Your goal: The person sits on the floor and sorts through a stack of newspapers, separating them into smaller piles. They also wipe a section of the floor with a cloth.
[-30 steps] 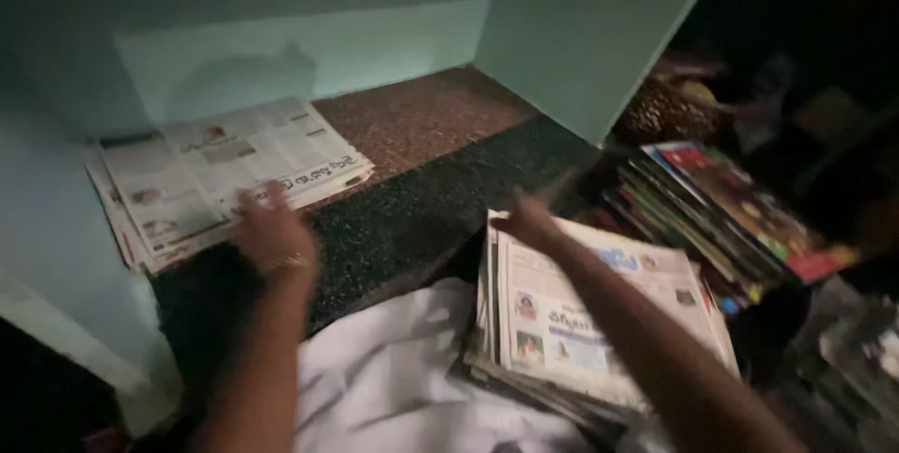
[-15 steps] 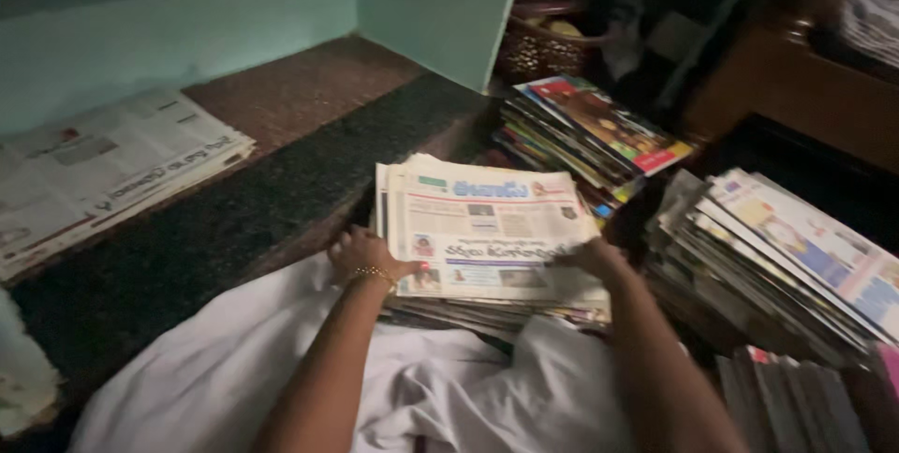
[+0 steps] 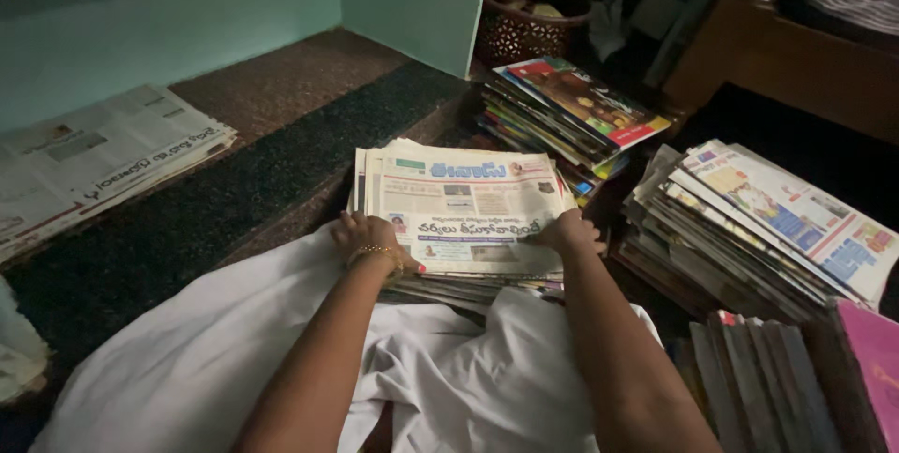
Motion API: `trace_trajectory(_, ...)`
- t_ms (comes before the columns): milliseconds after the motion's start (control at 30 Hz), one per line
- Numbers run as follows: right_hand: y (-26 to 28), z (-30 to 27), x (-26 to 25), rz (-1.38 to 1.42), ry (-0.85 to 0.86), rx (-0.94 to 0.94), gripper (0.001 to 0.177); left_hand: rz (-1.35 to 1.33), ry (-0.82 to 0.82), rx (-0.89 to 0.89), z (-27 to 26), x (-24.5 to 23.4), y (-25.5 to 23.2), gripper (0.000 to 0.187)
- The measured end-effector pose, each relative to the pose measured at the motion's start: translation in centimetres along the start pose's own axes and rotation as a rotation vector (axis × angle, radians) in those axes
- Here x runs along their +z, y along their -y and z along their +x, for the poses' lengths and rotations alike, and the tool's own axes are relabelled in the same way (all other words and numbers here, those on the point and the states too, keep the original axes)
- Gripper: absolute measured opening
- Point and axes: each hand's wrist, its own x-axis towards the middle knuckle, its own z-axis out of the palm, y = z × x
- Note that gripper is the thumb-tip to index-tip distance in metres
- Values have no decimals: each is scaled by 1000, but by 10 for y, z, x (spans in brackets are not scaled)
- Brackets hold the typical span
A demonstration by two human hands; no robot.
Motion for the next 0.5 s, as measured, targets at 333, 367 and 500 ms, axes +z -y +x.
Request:
trace_trajectory(333,-6,5,2,142,-227,-36,59,-150,-111,-139,22,27,10,105)
trace_trajectory(367,-6,8,4,146,-260,-45,58,-176,-114,-134,21,27,11,105)
trace_trajectory(500,-8,30,15,196,-308,-128,43,-227,-138,-61,19,25,22,96)
